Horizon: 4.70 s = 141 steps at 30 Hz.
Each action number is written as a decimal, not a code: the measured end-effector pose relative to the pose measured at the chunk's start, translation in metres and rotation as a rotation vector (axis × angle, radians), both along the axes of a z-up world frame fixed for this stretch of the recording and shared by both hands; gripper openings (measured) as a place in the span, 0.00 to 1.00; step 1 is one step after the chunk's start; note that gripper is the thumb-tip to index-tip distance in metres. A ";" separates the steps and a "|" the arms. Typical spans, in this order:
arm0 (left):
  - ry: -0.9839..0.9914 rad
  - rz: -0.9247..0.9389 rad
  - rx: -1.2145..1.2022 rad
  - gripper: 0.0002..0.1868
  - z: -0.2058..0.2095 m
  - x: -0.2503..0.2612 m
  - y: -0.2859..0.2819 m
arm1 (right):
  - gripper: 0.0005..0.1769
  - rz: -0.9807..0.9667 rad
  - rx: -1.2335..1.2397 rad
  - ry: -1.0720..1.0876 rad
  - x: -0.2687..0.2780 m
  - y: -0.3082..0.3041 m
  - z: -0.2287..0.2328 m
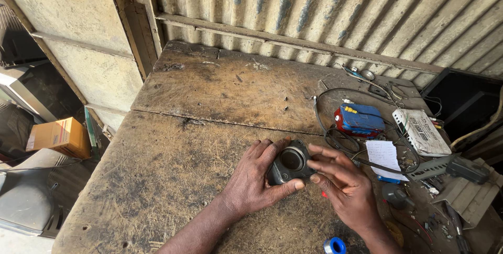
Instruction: The person uses a red screwdriver to remove screws from a black electronic device, then places a circular metal ring into the device's central opening. The person continues to adjust the ring and reinserts screws. Finally, the person opens a drawer and retrieves a small component.
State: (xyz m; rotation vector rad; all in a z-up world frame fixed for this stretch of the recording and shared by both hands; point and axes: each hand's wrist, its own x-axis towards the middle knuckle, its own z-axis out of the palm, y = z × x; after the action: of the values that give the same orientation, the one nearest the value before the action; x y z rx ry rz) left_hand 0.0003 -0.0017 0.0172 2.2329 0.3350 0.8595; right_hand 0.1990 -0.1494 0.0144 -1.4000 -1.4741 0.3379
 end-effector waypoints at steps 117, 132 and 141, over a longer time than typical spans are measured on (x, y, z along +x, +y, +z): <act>-0.152 -0.240 -0.644 0.59 -0.026 0.009 0.014 | 0.51 -0.028 -0.004 -0.137 -0.024 0.016 -0.013; -0.043 -0.031 -0.270 0.65 -0.018 0.007 0.002 | 0.48 -0.073 0.039 -0.283 -0.030 0.016 -0.007; -0.021 -0.002 -0.234 0.57 -0.013 0.006 -0.001 | 0.51 -0.106 -0.037 -0.305 -0.039 0.011 0.002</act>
State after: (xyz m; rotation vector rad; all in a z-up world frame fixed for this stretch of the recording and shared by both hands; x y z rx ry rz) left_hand 0.0059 -0.0026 0.0040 2.0061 0.4014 0.7992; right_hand 0.1602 -0.1383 0.0162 -1.6061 -1.6361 0.0869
